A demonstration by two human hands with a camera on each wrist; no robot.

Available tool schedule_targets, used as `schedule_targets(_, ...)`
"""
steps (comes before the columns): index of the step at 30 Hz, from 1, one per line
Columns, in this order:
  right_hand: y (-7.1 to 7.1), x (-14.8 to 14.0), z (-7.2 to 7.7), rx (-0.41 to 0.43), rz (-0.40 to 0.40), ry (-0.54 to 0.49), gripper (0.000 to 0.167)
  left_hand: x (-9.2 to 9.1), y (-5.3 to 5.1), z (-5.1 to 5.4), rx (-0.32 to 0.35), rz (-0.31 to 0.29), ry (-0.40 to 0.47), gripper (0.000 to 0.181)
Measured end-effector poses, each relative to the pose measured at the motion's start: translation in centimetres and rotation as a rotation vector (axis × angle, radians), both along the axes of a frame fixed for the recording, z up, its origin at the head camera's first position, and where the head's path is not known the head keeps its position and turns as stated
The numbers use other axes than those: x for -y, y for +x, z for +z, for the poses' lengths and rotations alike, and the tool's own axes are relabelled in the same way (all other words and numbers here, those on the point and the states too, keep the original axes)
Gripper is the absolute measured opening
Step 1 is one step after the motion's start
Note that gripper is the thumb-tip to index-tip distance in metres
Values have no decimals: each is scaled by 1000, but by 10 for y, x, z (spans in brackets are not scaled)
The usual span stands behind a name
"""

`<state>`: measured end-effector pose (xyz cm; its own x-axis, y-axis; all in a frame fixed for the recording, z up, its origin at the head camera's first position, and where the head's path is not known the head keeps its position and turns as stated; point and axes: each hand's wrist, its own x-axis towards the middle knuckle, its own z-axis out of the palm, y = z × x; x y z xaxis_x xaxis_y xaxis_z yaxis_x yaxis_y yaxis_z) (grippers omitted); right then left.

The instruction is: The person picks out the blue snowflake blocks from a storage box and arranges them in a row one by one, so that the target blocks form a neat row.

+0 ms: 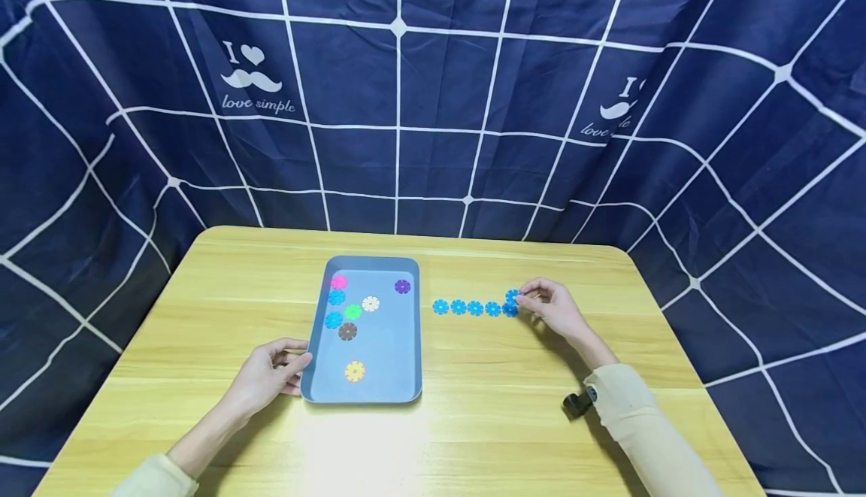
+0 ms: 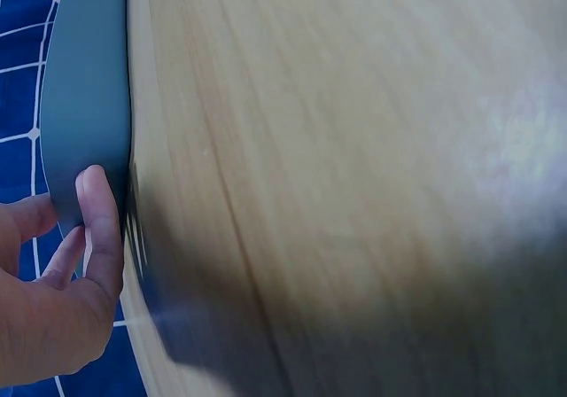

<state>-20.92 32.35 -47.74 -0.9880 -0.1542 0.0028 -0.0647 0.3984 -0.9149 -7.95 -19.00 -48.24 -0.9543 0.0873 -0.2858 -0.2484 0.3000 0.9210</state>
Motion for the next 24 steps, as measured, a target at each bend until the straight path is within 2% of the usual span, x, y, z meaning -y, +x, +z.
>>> schedule_targets(7,-1,-15,-6,44,-32,54,29,0,0,1,1,-1,5,45)
schedule_targets(14,-3,-25,-6,105,-35,129,29,-1,0,1,6,-4,10,45)
schedule_targets(24,-2,-28,-6,191,-30,158,31,0,0,2,9,-1,10,44)
